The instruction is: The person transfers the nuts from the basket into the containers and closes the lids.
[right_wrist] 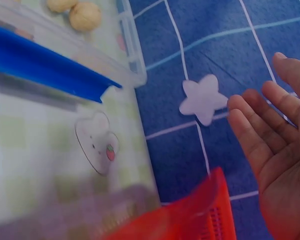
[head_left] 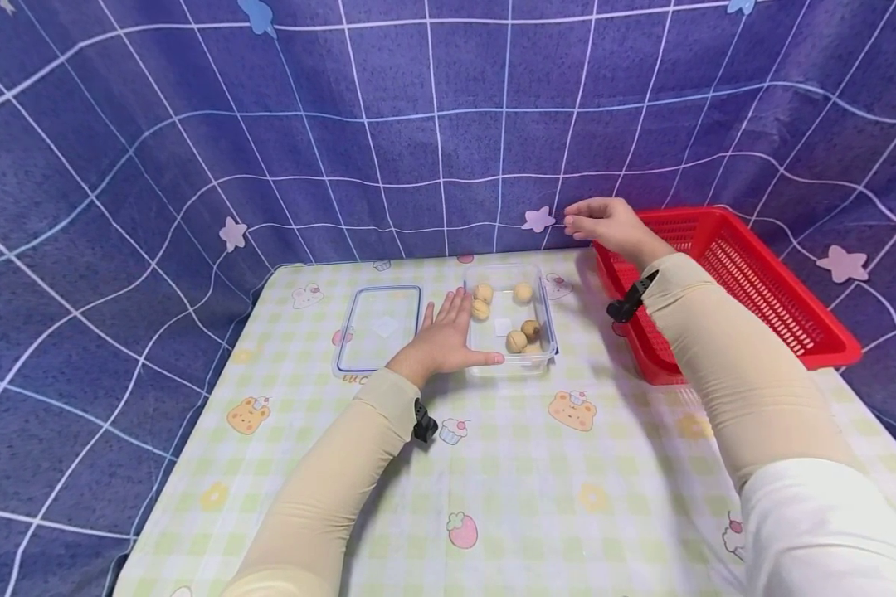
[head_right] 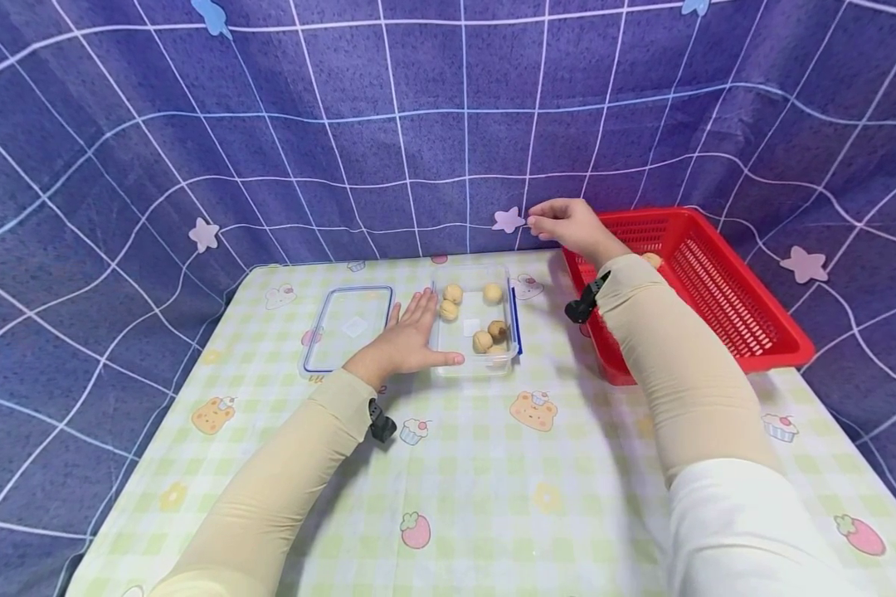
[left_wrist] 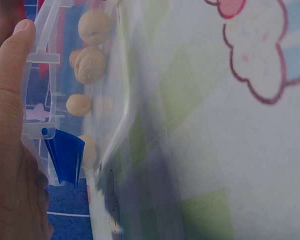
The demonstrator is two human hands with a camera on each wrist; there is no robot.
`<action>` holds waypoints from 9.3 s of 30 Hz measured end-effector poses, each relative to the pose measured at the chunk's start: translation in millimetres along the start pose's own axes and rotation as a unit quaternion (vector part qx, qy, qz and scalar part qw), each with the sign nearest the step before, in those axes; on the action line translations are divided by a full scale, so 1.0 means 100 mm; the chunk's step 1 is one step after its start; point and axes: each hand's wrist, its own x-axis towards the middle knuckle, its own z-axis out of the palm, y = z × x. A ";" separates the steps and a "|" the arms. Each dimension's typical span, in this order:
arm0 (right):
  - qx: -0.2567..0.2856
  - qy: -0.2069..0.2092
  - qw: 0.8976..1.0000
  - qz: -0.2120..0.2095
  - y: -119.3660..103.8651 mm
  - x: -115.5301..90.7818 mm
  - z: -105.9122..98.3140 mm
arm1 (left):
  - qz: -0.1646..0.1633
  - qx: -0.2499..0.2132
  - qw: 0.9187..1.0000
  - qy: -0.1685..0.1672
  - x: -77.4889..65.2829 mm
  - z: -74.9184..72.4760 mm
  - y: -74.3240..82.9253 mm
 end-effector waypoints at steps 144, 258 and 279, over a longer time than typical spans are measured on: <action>-0.240 0.128 0.961 0.055 0.84 -0.29 -0.87 | 0.007 0.011 1.000 0.008 -0.11 -0.02 0.02; -0.016 0.040 0.999 -0.018 -0.19 -0.36 1.06 | 0.017 -0.021 0.999 0.021 -0.05 0.03 0.00; 0.020 0.118 0.991 -0.057 0.24 -0.72 1.08 | 0.005 -0.090 0.994 0.060 -0.11 0.04 -0.04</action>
